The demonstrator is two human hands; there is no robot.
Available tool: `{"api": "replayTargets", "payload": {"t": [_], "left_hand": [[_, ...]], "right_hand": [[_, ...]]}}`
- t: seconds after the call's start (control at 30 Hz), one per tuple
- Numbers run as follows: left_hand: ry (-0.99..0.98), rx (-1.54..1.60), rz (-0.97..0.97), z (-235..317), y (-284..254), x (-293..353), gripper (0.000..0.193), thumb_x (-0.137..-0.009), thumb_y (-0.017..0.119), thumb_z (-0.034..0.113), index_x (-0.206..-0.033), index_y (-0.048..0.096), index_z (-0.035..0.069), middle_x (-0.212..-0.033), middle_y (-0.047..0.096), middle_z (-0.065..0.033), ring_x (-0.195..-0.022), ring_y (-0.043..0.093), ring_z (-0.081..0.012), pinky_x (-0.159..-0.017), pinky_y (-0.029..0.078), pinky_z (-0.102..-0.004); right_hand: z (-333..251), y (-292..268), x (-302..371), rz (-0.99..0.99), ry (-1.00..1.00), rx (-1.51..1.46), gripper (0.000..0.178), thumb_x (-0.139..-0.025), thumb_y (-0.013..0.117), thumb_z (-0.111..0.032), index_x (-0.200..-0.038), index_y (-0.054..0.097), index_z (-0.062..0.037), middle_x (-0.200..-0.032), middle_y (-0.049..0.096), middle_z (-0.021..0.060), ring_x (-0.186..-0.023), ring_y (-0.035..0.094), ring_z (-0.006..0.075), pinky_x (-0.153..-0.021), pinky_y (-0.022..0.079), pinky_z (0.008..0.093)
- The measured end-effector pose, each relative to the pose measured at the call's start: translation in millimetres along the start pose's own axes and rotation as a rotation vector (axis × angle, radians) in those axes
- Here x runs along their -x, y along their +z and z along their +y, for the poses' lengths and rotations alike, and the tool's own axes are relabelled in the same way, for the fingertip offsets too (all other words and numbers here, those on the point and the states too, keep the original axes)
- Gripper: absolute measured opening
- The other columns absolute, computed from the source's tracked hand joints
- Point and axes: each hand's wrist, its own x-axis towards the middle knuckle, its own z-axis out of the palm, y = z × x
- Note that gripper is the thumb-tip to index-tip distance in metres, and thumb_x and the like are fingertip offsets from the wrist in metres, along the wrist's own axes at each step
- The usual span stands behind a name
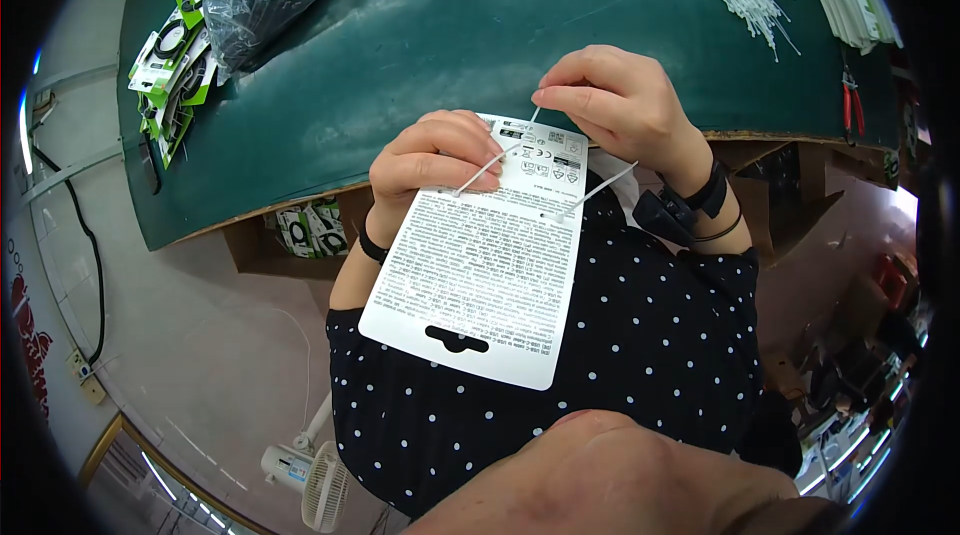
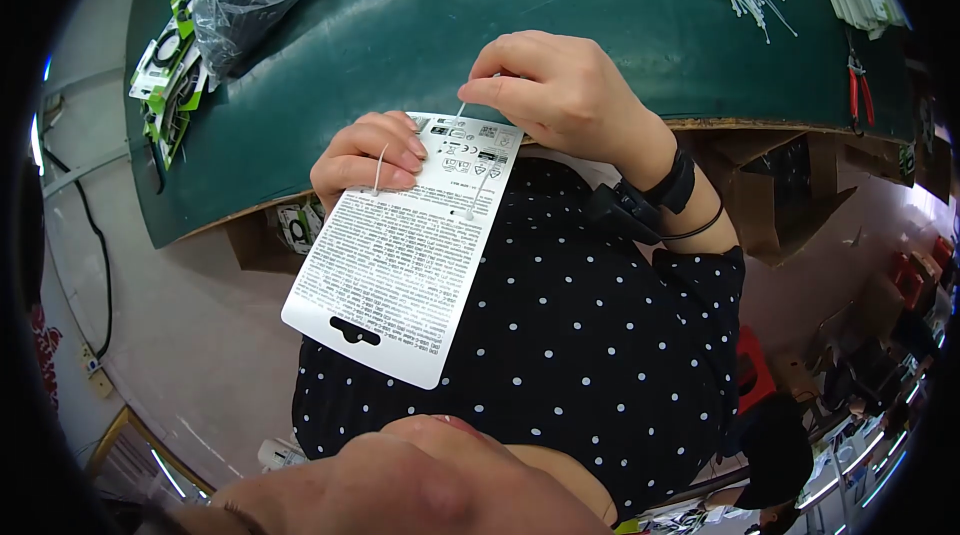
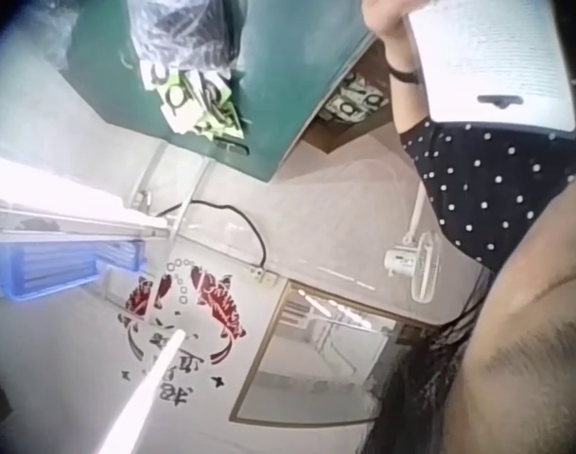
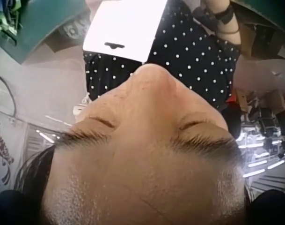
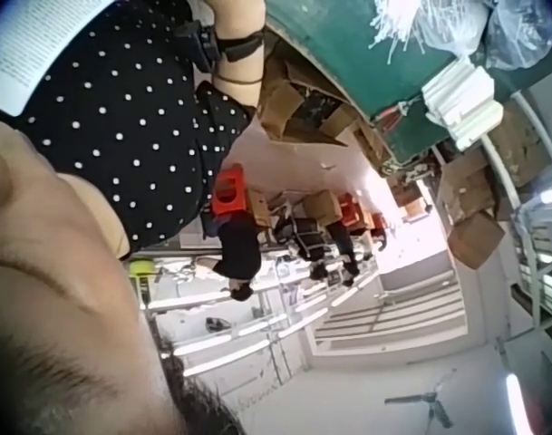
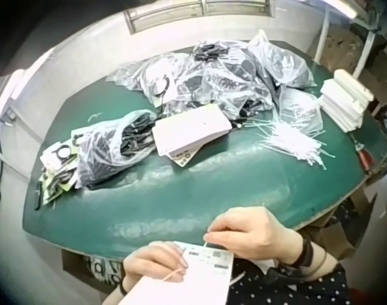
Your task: The person places a cable onto a cardboard backing, threads a zip tie through the holes to secure it, and pulls the tie tight. After turning the package over to check the back, they set it aside and pick up another cable to repeat the process.
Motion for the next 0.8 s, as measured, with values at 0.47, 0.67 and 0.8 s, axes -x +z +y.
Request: {"api": "replayTargets", "payload": {"t": [0.47,0.67,0.8], "left_hand": [[-0.025,-0.012,0.003,-7,-4,4,0.021,-0.079,0.076,0.013,-0.097,0.069,0.002,-0.093,0.067,-0.0095,-0.086,0.065,-0.0209,-0.076,0.052,-0.0365],[-0.614,0.134,0.22,-7,-7,23,0.032,-0.084,0.073,0.012,-0.113,0.061,0.004,-0.103,0.067,-0.0074,-0.095,0.065,-0.0189,-0.086,0.053,-0.0341],[-0.773,0.529,0.431,-20,-11,27,0.039,-0.09,0.068,0.015,-0.123,0.053,0.003,-0.116,0.063,-0.0087,-0.106,0.062,-0.0195,-0.092,0.053,-0.0335]], "right_hand": [[1,5,1,-0.009,-0.018,0.001,0.016,-0.073,0.07,0.002,-0.088,0.07,-0.0031,-0.086,0.066,0.0082,-0.067,0.063,0.0194,-0.054,0.049,0.0277],[5,7,3,-0.122,0.113,-0.236,0.019,-0.072,0.07,0.003,-0.09,0.07,-0.0023,-0.089,0.067,0.0101,-0.071,0.064,0.0235,-0.062,0.051,0.0281],[10,24,14,-0.063,0.29,-0.472,0.019,-0.076,0.068,0.001,-0.094,0.069,-0.0022,-0.088,0.067,0.0077,-0.075,0.064,0.0204,-0.066,0.052,0.0285]]}}
